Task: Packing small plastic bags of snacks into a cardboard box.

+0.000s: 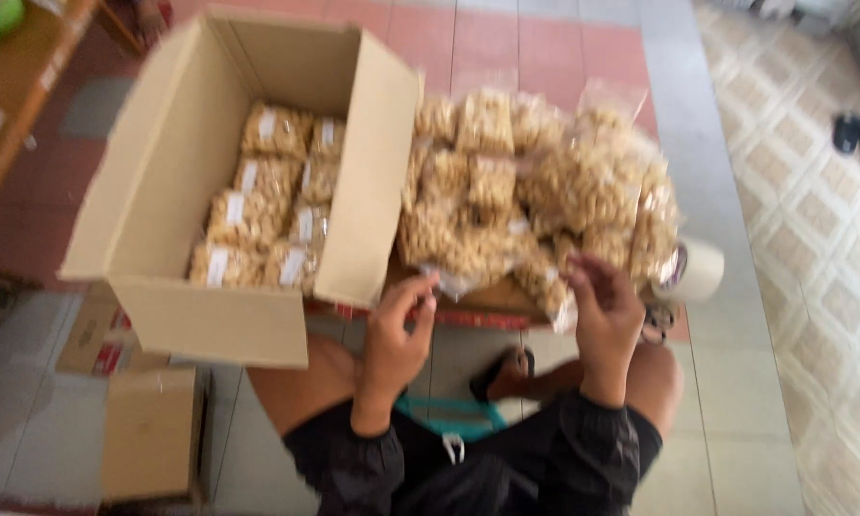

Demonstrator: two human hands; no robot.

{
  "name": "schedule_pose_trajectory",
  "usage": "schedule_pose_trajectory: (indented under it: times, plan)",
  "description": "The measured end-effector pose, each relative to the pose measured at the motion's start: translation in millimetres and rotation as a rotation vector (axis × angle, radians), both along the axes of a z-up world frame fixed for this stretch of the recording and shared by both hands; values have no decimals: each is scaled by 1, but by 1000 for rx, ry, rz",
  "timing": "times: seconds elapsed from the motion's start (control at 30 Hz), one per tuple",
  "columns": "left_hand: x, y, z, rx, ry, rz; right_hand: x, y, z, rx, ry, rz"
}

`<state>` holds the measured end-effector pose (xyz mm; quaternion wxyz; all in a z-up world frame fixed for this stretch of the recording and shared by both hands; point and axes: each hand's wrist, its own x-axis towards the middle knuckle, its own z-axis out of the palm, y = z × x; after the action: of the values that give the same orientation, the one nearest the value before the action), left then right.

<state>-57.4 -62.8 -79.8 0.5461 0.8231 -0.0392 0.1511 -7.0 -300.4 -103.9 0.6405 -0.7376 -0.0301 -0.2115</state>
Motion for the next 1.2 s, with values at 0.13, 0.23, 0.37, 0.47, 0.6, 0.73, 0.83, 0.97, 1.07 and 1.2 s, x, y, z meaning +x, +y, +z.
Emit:
schedule_pose_trajectory:
  times: [0.13, 0.23, 0.37, 0.47, 0.6, 0.73, 0.83, 0.97, 1.07, 1.2]
  plan:
    - [-10, 8, 4, -39, 18, -32, -5, 0, 16, -4, -26, -7]
    - [-19, 10, 1, -71, 57, -82, -12, -4, 19, -65, -30, 5]
    - [-21, 11, -6, -67, 23, -109, -16, -4, 28, -79, -86, 15]
    - [-22, 11, -4, -72, 28, -126, -18, -6, 31, -77, -95, 4]
    - [-31, 13, -3, -68, 56, -167, -35, -3, 36, -30, -62, -11]
    - [-36, 18, -3, -49, 84, -154, -36, -3, 40, -12, -36, 14]
    - [-40, 20, -3, -72, 92, -163, -32, 0, 43, 0, -43, 31]
    - [-44, 19, -3, -51, 108, -132, -28, 2, 43, 16, -41, 70]
    - [-49, 19, -4, -53, 133, -126, -26, 1, 38, 33, -35, 77]
    - [-52, 21, -10, -42, 159, -124, -23, -3, 31, 54, -26, 72]
